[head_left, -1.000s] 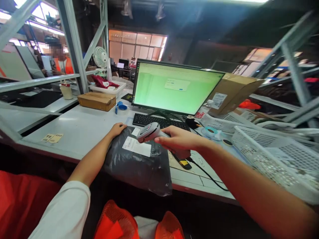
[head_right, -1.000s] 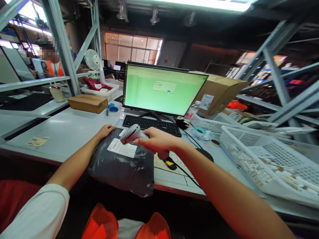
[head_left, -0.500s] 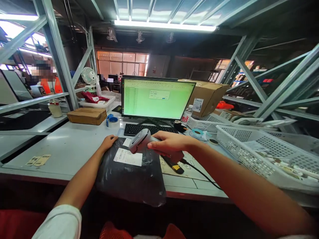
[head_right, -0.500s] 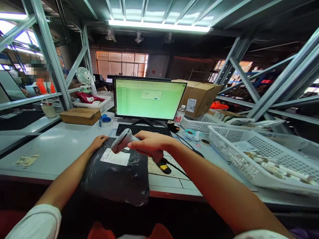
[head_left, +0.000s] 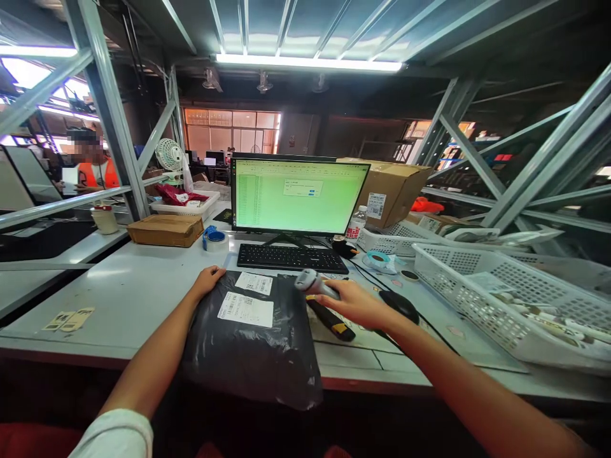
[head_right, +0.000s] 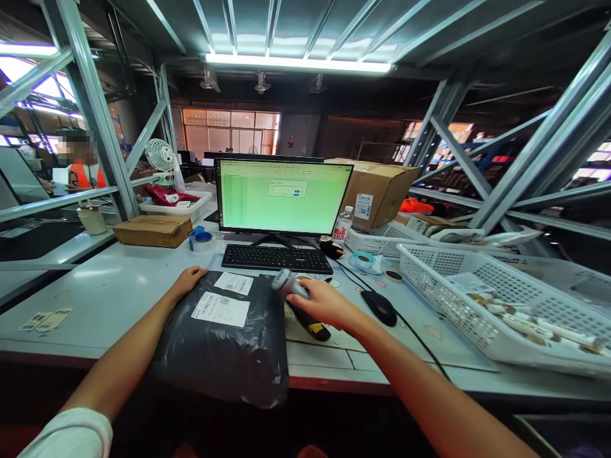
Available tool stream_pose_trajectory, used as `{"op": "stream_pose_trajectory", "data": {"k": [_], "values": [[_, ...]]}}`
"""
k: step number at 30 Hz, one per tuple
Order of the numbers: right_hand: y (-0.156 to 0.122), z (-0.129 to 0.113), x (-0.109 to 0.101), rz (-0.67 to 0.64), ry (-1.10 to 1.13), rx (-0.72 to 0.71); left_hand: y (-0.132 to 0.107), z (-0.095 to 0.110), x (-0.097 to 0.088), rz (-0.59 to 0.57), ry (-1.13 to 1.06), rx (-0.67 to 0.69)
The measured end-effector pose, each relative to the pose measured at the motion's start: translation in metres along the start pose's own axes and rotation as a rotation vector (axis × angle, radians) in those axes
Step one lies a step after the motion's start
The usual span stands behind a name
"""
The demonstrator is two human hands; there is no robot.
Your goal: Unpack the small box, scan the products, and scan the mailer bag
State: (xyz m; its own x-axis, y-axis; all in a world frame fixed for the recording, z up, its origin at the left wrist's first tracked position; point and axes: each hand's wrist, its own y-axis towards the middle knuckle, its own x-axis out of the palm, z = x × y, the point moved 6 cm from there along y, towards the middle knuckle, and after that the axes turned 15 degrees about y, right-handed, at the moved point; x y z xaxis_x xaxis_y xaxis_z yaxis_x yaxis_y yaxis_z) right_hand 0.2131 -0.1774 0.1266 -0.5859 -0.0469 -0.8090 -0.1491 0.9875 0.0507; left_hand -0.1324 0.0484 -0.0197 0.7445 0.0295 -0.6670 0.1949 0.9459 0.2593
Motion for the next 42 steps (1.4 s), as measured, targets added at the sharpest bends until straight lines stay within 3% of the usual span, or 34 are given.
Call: {"op": "stream_pose_trajectory", "data": {"k": [4, 7, 10, 14, 17, 21, 24, 30, 42], "values": [[-0.029, 0.095, 0.004, 0.240, -0.275, 0.309, -0.001, 0.002, 0.000, -0.005, -0.012, -0.003], [-0.048, 0.140, 0.016, 0.338, -0.383, 0.409, -0.002, 0.003, 0.000, -0.009, -0.021, -0.007], [-0.056, 0.168, 0.019, 0.368, -0.375, 0.399, -0.003, 0.003, 0.001, -0.019, -0.027, -0.016], [-0.057, 0.205, -0.021, 0.529, -0.365, 0.273, -0.005, 0.004, 0.002, -0.026, -0.028, -0.029], [-0.055, 0.246, -0.052, 0.601, -0.411, 0.211, -0.006, 0.005, 0.001, -0.021, -0.022, -0.037], [-0.054, 0.298, -0.058, 0.581, -0.386, 0.236, -0.007, 0.007, 0.000, -0.018, -0.014, -0.044], [-0.055, 0.313, -0.050, 0.591, -0.360, 0.223, -0.007, 0.009, -0.001, -0.013, -0.011, -0.049], [-0.054, 0.321, -0.047, 0.616, -0.342, 0.244, -0.008, 0.011, -0.001, -0.012, -0.008, -0.059], [-0.056, 0.307, -0.048, 0.601, -0.301, 0.263, -0.007, 0.008, 0.000, -0.049, -0.037, -0.070]]}}
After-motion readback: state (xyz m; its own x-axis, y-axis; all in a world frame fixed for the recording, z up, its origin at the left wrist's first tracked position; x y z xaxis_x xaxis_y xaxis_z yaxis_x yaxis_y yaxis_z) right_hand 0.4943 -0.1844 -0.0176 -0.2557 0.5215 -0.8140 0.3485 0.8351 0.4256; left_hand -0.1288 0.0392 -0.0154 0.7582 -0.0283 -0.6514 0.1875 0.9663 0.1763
